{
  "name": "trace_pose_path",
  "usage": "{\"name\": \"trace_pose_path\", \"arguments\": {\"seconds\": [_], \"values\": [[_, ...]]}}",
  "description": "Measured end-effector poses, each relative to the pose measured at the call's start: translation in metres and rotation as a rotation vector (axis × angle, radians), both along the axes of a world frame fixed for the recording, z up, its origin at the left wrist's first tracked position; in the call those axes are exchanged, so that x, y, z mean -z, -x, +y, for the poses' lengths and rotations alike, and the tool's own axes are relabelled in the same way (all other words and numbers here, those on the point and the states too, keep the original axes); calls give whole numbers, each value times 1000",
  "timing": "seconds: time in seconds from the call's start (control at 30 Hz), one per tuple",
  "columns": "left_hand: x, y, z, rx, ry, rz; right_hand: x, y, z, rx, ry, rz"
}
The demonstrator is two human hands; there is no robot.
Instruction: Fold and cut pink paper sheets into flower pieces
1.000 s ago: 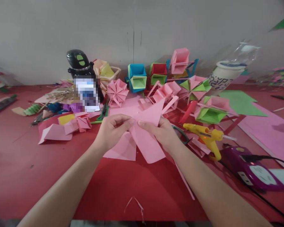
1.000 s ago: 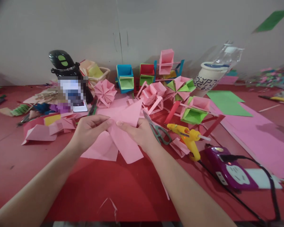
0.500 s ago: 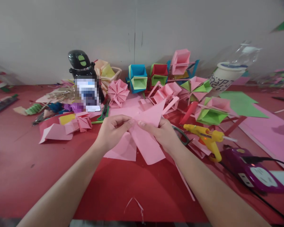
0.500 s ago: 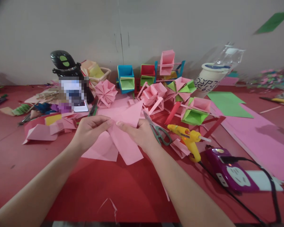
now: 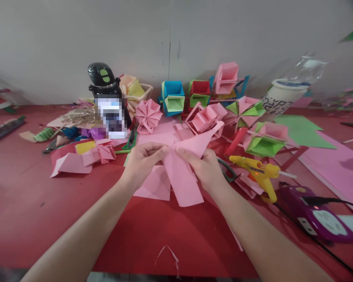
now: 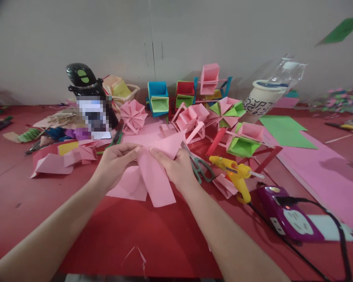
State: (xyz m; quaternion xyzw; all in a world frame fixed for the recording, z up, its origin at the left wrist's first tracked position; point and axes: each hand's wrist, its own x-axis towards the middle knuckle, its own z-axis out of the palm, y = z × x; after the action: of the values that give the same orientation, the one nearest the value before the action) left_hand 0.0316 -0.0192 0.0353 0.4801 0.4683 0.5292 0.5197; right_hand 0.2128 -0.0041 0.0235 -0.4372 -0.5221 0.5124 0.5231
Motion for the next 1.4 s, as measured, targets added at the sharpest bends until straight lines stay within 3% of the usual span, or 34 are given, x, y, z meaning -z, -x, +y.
{"name": "trace_pose_path", "arguments": {"seconds": [0.07,0.23,0.4,0.63,0.83,0.97,1.17,1.27,1.4], "values": [[2,-2,1,-21,29,-99,0,2,-1,28,-7,11],[5,-4,2,-110,-1,-114,-1,6,-4,46,14,37],[5,-6,0,-8,28,-144,0,7,-3,118,-13,99],[5,-10,-1,35,31,-108,-1,9,-3,178,-1,108],[11,-15,1,-15,3,-30,-2,12,2,186,15,213],[12,-16,3,41,0,24,2,14,9,201,-5,317],[9,-20,4,9,-39,205,10,15,18,232,-29,298],[7,-23,3,61,-57,278,10,15,20,261,-43,323],[9,-27,4,3,-85,348,6,15,20,287,-31,340]]}}
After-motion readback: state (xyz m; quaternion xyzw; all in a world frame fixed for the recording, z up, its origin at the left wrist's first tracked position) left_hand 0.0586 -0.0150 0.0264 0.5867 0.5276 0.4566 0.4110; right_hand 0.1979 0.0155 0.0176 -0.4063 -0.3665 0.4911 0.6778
